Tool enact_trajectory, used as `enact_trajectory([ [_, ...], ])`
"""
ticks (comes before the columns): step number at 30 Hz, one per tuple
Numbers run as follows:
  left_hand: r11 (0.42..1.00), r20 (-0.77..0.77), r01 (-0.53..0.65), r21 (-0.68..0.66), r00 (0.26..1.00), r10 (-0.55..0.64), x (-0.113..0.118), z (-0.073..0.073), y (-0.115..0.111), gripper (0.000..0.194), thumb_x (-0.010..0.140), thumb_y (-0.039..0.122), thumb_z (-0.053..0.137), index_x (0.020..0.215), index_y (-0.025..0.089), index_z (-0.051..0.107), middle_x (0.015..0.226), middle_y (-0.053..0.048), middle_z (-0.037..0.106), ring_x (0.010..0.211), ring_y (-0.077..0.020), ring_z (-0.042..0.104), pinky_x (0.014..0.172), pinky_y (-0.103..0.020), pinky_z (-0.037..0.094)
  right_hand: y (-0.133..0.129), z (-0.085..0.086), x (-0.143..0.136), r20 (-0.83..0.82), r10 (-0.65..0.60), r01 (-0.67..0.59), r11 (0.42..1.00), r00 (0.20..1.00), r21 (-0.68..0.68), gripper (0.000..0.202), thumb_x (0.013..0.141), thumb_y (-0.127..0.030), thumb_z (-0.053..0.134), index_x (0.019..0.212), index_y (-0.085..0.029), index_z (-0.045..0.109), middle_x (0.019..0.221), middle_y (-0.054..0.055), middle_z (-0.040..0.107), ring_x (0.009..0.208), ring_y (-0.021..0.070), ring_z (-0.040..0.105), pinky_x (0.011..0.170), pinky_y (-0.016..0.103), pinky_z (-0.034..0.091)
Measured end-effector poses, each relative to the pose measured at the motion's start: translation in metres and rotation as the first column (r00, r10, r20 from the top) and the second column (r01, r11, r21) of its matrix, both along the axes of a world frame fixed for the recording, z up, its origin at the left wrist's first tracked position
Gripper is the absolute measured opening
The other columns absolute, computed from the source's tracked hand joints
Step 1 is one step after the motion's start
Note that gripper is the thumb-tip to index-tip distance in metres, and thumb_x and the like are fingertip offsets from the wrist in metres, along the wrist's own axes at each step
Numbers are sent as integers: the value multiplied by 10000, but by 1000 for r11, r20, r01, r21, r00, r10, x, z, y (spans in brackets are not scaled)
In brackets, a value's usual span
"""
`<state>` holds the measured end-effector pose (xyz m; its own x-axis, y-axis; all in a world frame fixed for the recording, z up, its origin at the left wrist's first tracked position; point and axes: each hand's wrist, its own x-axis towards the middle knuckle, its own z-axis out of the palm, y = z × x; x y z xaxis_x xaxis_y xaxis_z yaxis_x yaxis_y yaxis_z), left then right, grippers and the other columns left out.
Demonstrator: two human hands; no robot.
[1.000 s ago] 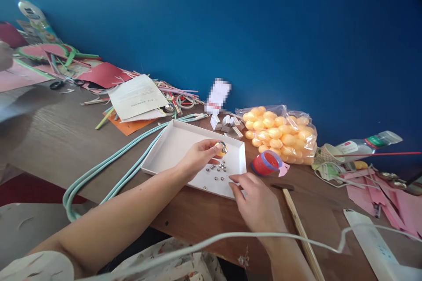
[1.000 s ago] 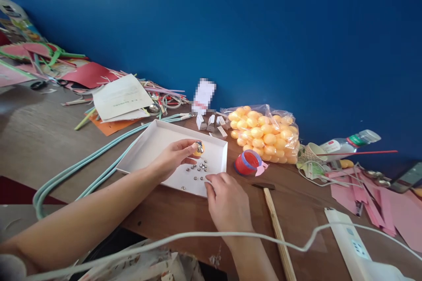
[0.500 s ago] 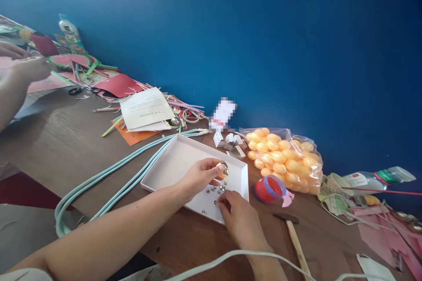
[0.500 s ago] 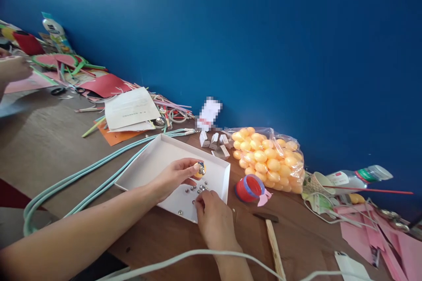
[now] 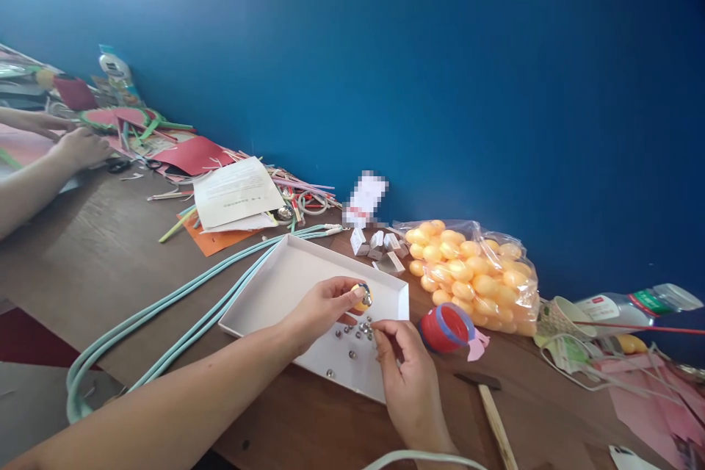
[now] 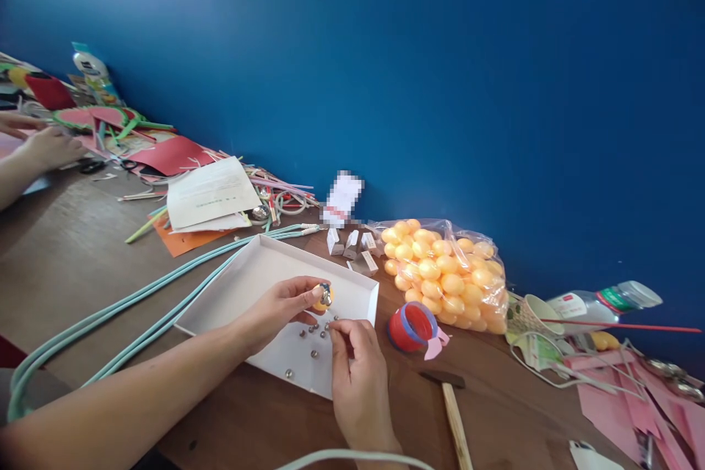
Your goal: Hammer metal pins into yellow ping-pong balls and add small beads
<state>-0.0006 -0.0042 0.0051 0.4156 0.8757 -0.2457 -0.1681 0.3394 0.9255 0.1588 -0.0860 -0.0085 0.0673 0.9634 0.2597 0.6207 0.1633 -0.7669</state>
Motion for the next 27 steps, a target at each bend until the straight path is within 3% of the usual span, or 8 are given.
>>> enact_trajectory([
  [5, 1000, -25, 13, -10, 1000, -14, 0, 2, 0, 503, 746, 497, 659, 1098, 141, 616, 984, -90, 650, 852, -169, 611, 709, -282, 495, 0, 1, 1, -70, -57, 62, 996, 996, 66, 139, 911, -309, 499, 982, -236, 594, 942, 34, 620, 828, 156, 595, 730, 250, 486],
  [13, 1000, -7, 31, -1, 999, -31, 0, 1, -2, 506, 736, 497, 670, 1081, 131, 618, 977, -93, 642, 852, -174, 604, 716, -293, 491, -3, -5, 0, -297, -82, 73, 996, 951, -43, 162, 880, -334, 545, 990, -221, 585, 841, 22, 650, 734, 154, 630, 682, 270, 526],
  [27, 964, 223, 180, -198, 966, -134, -2, 4, -4, 325, 768, 347, 698, 990, 113, 650, 905, -89, 671, 734, -118, 630, 719, -242, 509, -5, 20, -10, -568, -106, 68, 994, 816, -88, 162, 807, -343, 671, 856, -190, 653, 695, 8, 671, 609, 131, 610, 603, 273, 525],
])
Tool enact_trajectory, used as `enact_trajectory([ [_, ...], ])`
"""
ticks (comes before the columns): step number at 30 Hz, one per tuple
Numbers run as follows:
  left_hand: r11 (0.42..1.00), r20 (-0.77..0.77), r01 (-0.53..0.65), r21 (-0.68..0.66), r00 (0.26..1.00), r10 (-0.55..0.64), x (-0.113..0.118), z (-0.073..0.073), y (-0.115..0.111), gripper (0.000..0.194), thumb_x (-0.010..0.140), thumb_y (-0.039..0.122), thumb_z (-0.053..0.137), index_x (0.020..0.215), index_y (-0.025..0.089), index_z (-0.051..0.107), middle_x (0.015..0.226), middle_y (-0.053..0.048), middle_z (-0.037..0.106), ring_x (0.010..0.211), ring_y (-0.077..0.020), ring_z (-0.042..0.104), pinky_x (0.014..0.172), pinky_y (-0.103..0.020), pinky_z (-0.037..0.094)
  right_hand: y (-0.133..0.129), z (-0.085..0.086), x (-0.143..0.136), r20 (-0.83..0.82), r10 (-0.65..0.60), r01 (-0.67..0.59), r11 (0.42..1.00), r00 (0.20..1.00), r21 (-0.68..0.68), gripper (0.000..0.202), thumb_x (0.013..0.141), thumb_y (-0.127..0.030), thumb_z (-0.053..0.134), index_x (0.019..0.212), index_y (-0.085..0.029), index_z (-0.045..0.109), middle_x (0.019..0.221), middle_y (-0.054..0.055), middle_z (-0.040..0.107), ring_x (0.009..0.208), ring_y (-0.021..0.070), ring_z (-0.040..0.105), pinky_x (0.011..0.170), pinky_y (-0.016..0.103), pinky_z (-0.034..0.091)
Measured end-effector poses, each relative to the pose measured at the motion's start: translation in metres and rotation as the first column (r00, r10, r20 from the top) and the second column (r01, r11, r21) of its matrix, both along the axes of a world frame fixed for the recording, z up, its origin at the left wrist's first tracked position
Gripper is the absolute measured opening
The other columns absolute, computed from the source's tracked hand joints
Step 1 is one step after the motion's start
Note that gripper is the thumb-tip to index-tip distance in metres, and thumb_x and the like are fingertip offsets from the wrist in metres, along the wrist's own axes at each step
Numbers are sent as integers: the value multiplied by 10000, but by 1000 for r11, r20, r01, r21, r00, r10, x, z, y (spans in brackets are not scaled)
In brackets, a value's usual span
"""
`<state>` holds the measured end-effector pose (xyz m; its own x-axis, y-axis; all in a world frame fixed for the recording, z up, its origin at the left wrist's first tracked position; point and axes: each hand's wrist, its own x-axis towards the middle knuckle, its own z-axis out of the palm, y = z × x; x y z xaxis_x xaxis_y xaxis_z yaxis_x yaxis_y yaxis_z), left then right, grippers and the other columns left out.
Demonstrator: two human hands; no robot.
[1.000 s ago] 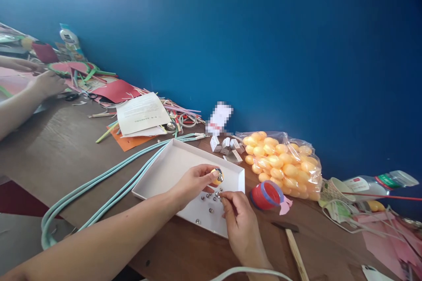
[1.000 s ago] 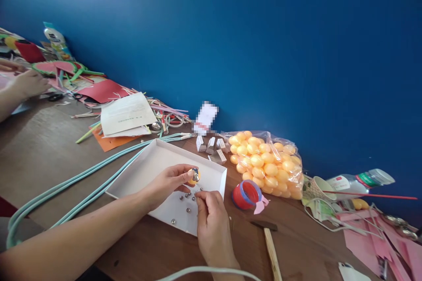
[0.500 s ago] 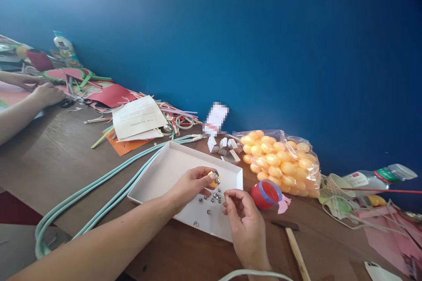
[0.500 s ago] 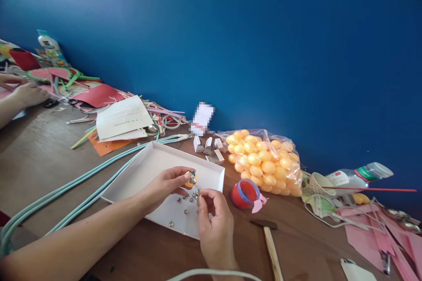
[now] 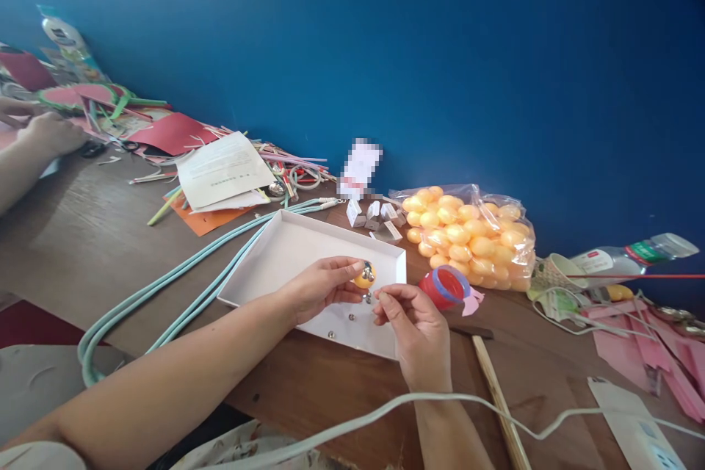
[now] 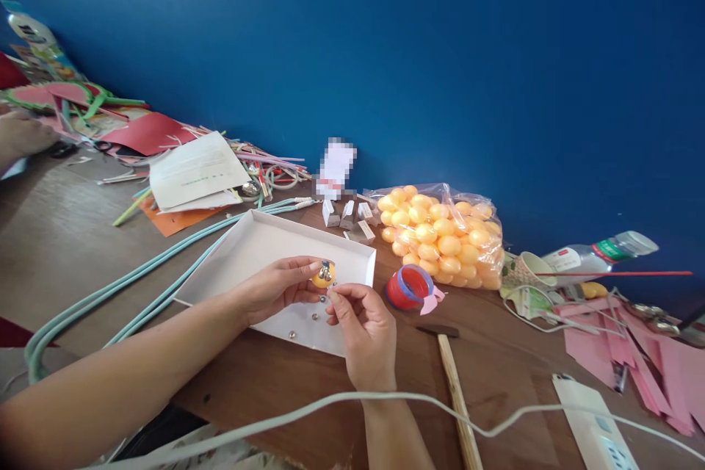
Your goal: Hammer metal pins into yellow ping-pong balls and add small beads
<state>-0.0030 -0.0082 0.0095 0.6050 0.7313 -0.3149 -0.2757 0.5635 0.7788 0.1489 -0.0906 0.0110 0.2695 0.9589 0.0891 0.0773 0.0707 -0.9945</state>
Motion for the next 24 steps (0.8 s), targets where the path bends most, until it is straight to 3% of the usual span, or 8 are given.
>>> enact_trajectory([
  [7, 999, 37, 40, 21, 998, -41, 1, -1, -1, 291, 811, 324, 655, 1003, 105, 639, 914, -92, 668, 777, -126, 643, 785, -253, 507, 3, 2, -8, -214, 21, -23, 1000, 977, -9, 159, 760, -316, 713, 796, -188, 627, 747, 18, 702, 535, 100, 577, 482, 226, 482],
  [18, 998, 84, 36, 54, 996, -40, 1, 2, -5, 293, 786, 323, 686, 981, 106, 661, 908, -73, 659, 777, -120, 624, 864, -308, 489, 7, -8, -10, -297, 20, -33, 999, 955, -40, 184, 724, -307, 745, 797, -186, 628, 621, -22, 654, 459, 87, 547, 411, 196, 454],
  [24, 997, 80, 25, 67, 996, -30, 1, 4, -6, 315, 771, 341, 699, 985, 113, 665, 930, -79, 663, 809, -135, 628, 898, -342, 481, 7, -11, -9, -304, 20, -32, 999, 953, -35, 163, 738, -292, 737, 798, -189, 626, 660, -20, 662, 460, 72, 533, 422, 192, 439],
])
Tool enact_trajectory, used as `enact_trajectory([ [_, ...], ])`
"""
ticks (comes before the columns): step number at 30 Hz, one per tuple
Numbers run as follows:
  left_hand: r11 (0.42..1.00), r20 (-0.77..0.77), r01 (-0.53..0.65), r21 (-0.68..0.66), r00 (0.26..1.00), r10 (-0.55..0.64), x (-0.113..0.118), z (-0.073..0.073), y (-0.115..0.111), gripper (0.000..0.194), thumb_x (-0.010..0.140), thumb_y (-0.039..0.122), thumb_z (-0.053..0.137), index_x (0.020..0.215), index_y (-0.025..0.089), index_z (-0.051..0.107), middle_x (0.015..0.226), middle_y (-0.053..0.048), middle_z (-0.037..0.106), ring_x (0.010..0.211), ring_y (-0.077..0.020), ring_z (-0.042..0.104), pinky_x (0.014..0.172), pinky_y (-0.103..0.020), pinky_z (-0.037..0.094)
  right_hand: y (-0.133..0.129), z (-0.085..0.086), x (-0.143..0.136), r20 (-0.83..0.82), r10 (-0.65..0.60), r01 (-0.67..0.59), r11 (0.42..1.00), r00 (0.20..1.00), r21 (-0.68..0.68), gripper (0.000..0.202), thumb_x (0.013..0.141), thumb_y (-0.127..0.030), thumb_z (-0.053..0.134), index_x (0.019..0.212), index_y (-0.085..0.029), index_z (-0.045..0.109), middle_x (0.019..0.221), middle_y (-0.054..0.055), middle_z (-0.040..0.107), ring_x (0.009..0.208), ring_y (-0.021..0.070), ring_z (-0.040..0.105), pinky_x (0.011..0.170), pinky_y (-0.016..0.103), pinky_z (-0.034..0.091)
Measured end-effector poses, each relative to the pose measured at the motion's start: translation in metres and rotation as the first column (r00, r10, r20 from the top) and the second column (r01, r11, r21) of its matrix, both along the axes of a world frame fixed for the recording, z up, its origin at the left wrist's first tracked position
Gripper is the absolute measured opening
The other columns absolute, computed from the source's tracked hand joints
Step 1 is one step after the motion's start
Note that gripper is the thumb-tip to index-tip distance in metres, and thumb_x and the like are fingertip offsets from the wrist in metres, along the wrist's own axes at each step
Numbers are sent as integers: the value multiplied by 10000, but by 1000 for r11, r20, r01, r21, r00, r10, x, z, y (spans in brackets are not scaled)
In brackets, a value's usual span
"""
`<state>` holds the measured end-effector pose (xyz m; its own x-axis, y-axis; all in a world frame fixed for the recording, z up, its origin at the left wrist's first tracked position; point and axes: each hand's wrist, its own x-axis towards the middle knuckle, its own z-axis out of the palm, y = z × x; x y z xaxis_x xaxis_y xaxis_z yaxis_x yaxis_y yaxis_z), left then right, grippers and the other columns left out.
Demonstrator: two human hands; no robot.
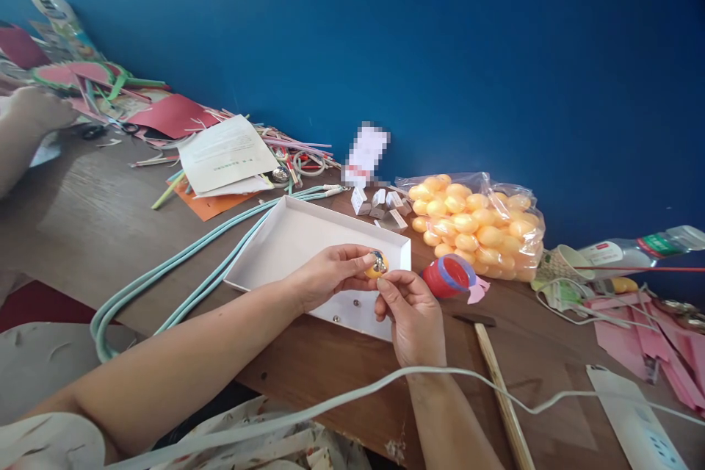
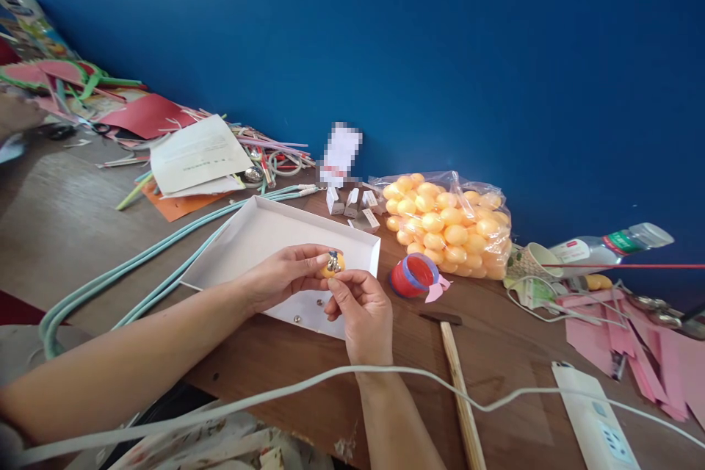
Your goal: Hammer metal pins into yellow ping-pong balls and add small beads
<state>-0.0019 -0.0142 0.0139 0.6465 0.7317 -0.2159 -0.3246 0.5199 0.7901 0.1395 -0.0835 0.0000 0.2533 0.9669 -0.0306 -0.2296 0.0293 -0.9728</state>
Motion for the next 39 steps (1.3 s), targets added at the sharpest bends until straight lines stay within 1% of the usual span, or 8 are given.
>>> enact_trajectory([
  [4, 1000, -5, -13, -9, 1000, 13, 1, 2, 0, 348, 738, 344, 731, 977, 101, 662, 887, -71, 663, 756, -123, 626, 892, -355, 485, -1, -1, 0, 12, -16, 16, 1000, 1000, 10, 154, 750, -286, 729, 808, -190, 623, 632, -33, 636, 458, 68, 517, 424, 190, 422],
  [7, 1000, 0, -16, -6, 1000, 16, 1, 2, 0, 360, 727, 342, 740, 980, 99, 659, 884, -68, 662, 755, -123, 627, 889, -357, 487, -1, -1, -1, 14, -20, 20, 1000, 1000, 9, 145, 761, -284, 724, 809, -192, 622, 622, -43, 619, 451, 58, 498, 426, 183, 408],
  [12, 999, 15, -30, 16, 999, 30, 1, 1, 0, 357, 723, 339, 743, 975, 101, 659, 891, -68, 660, 788, -137, 631, 891, -365, 485, -1, -1, -1, 17, -26, 26, 1000, 1000, 4, 151, 765, -289, 720, 808, -188, 617, 667, -27, 645, 446, 51, 477, 424, 182, 388],
  [16, 999, 24, -36, 24, 999, 35, 1, 1, 0, 351, 723, 335, 743, 971, 101, 659, 897, -70, 657, 798, -140, 630, 875, -359, 494, -2, -4, -2, 23, -40, 40, 999, 999, 7, 163, 766, -298, 717, 820, -192, 606, 638, -33, 634, 440, 55, 462, 428, 187, 376],
  [21, 999, 45, -36, 20, 998, 36, 2, -1, 0, 327, 735, 318, 735, 977, 110, 662, 896, -64, 656, 797, -133, 629, 860, -340, 504, -2, -7, -3, 6, -74, 74, 997, 997, 1, 190, 755, -319, 721, 830, -206, 588, 709, -25, 666, 421, 49, 438, 409, 191, 357],
  [31, 999, 55, -38, 11, 998, 37, 3, 1, 0, 343, 732, 316, 739, 986, 101, 655, 901, -69, 656, 804, -134, 629, 858, -338, 504, -3, -6, -3, -21, -47, 48, 999, 999, 7, 173, 776, -302, 706, 843, -201, 583, 714, -25, 650, 437, 30, 426, 422, 173, 341],
  [39, 999, 61, -41, 6, 997, 40, 3, 2, -1, 344, 731, 308, 741, 984, 92, 655, 899, -73, 656, 801, -138, 630, 849, -338, 505, -4, -6, -3, -14, -50, 50, 999, 999, 10, 170, 784, -303, 700, 848, -200, 582, 721, -17, 653, 438, 31, 417, 420, 176, 329],
])
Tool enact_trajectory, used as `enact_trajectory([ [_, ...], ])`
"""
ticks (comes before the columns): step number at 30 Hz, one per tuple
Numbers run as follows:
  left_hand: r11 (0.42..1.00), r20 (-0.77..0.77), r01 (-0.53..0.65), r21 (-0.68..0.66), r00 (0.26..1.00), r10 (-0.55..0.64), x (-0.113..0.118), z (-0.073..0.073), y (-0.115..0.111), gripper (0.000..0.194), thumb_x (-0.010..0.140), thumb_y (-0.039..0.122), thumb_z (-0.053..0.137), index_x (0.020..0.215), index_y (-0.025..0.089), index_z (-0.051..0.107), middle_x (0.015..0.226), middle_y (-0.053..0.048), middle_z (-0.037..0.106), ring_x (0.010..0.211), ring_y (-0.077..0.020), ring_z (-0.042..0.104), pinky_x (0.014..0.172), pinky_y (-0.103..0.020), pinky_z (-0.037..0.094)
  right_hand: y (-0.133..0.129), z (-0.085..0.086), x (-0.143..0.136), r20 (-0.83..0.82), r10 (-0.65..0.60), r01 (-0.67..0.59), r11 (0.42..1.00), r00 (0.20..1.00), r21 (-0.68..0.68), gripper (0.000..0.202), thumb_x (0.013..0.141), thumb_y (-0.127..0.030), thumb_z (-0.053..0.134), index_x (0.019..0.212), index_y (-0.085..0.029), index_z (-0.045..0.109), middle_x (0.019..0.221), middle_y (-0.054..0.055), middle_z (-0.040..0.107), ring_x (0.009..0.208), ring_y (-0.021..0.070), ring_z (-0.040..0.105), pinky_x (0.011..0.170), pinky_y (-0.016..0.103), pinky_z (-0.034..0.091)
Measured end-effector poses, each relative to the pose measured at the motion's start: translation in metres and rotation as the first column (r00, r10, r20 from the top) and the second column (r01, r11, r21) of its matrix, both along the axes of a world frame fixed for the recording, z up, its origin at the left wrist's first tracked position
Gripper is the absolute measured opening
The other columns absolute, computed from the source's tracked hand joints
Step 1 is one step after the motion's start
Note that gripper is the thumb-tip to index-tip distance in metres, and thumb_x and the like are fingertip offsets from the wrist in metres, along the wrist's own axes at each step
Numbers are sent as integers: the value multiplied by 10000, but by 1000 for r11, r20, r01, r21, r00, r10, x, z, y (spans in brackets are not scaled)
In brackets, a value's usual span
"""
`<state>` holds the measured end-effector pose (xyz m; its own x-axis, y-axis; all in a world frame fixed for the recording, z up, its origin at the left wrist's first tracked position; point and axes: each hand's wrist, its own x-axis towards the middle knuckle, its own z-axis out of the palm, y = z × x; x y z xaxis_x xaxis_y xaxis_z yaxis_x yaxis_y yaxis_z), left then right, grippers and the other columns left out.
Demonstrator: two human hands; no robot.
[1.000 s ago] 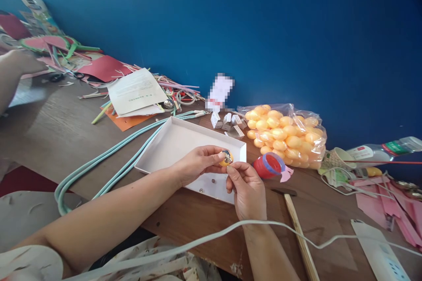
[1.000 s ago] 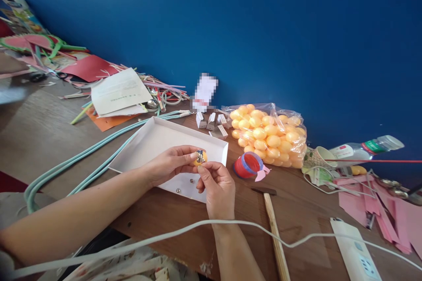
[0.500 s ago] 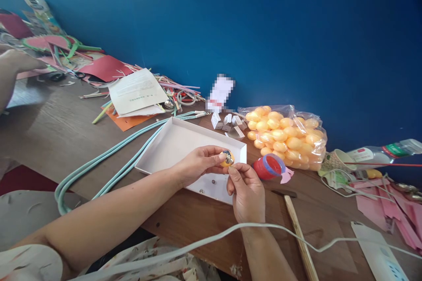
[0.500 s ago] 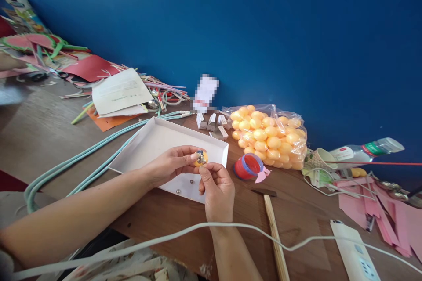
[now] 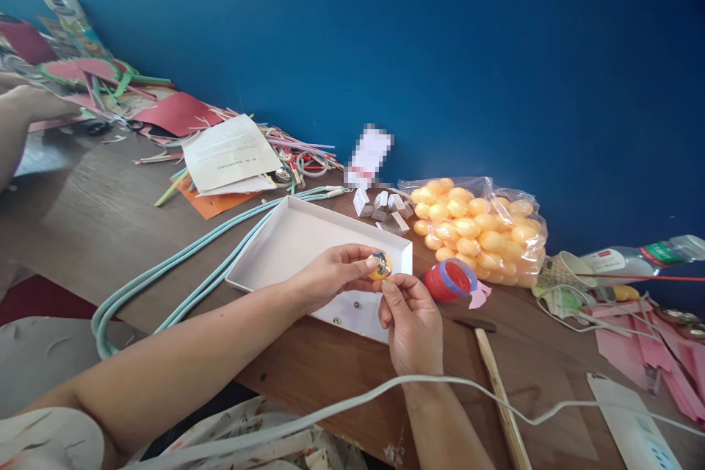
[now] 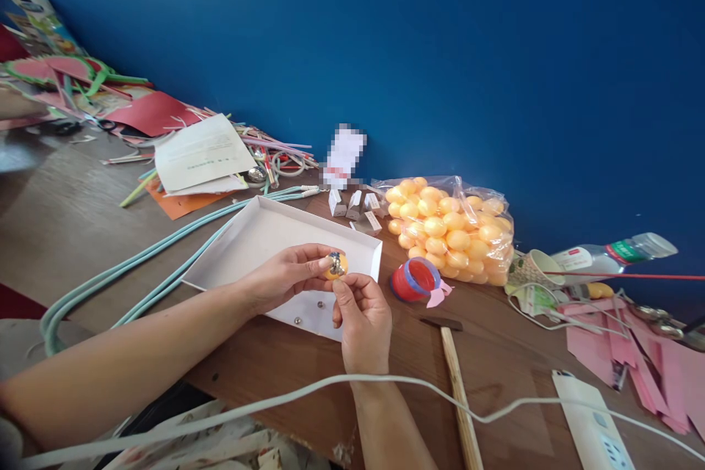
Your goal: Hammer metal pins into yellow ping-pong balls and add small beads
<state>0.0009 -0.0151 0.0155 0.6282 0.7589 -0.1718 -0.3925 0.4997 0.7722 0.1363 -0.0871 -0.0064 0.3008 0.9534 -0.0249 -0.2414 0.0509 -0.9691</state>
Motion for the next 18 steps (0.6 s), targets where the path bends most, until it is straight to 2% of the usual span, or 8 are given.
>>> enact_trajectory([
  [12, 1000, 33, -1, -9, 999, 1, 0, -1, 0, 332, 728, 299, 744, 984, 103, 662, 887, -66, 666, 799, -138, 638, 851, -347, 501, 0, -2, 0, -17, 1, -1, 1000, 1000, 15, 143, 806, -301, 694, 844, -215, 587, 656, -52, 610, 438, 27, 406, 424, 166, 311],
  [18, 1000, 32, -9, -5, 999, 9, 0, 0, -1, 348, 722, 302, 750, 984, 92, 659, 877, -68, 664, 792, -137, 639, 814, -322, 513, 0, -3, 1, -2, -4, 4, 1000, 1000, 17, 160, 797, -301, 701, 847, -205, 583, 682, -33, 629, 437, 31, 408, 422, 175, 310],
])
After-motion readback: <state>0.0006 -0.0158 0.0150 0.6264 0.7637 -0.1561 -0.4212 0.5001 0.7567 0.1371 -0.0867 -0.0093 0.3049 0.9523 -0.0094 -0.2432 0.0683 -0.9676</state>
